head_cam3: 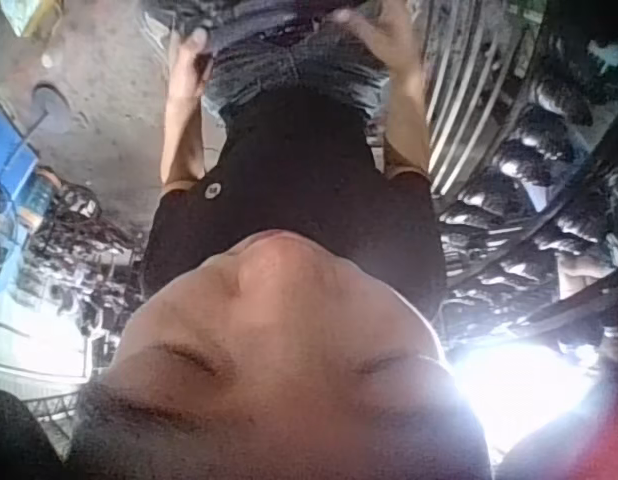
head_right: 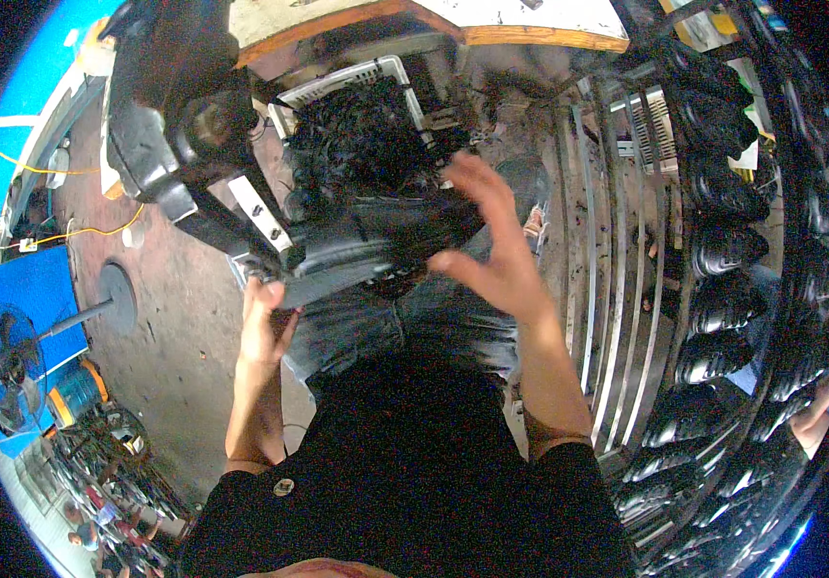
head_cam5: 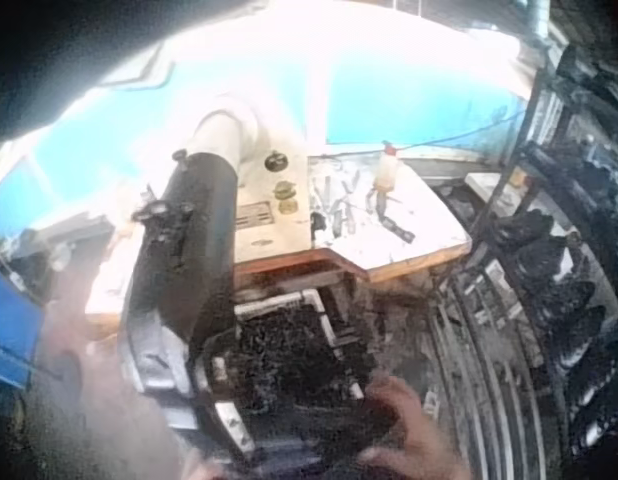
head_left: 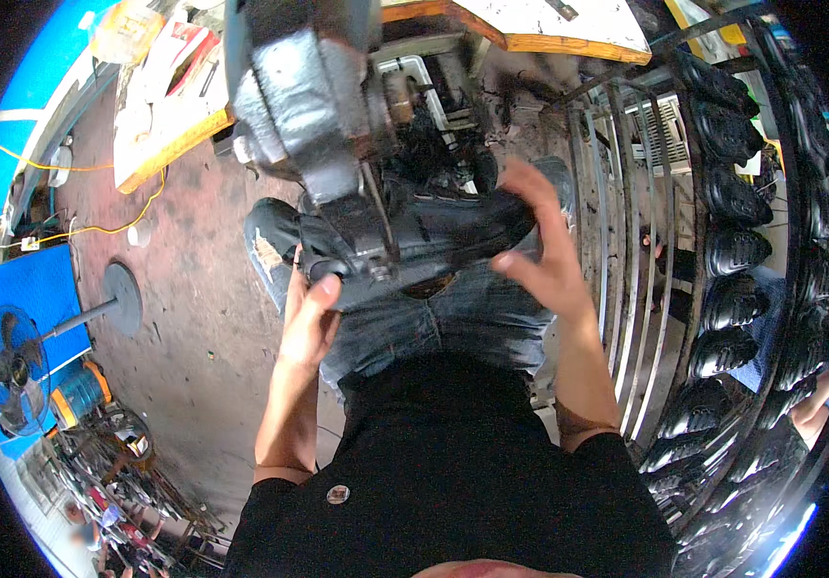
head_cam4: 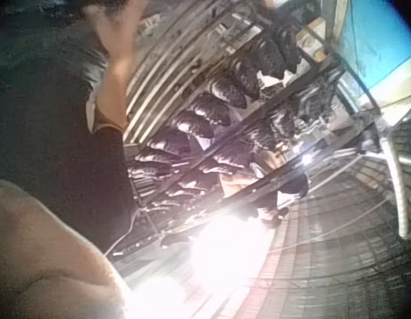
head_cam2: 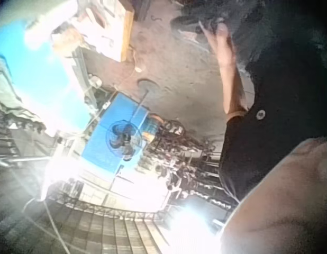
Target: Operating a specialized sewing or lasting machine to assemble shoes.
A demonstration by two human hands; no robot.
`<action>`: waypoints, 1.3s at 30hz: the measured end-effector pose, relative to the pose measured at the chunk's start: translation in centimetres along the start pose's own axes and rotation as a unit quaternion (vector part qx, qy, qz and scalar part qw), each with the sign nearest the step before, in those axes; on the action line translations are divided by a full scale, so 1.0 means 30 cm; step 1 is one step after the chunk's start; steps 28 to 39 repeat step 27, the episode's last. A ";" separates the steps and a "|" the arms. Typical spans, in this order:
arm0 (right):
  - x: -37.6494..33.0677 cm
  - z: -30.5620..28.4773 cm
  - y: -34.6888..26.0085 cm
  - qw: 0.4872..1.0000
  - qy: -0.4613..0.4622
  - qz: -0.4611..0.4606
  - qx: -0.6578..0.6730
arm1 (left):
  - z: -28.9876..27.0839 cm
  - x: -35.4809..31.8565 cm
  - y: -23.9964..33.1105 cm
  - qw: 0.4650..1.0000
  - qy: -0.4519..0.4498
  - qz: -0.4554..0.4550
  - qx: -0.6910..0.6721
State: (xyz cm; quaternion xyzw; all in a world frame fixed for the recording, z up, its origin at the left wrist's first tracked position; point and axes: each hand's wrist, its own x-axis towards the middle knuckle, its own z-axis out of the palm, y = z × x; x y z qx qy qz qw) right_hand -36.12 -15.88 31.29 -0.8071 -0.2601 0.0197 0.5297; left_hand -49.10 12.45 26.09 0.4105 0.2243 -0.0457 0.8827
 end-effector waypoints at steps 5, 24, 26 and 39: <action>-0.017 -0.019 0.143 0.848 0.222 0.197 0.440 | 0.119 0.002 -0.106 0.888 -0.207 0.268 0.313; 0.007 -0.208 -0.145 0.860 0.163 0.000 0.484 | 0.173 0.034 -0.234 0.720 -0.218 0.532 0.388; -0.001 -0.203 -0.159 0.867 0.167 0.017 0.469 | 0.170 0.031 -0.216 0.705 -0.237 0.534 0.402; 0.004 -0.202 -0.162 0.868 0.163 0.016 0.469 | 0.172 0.028 -0.212 0.734 -0.263 0.496 0.382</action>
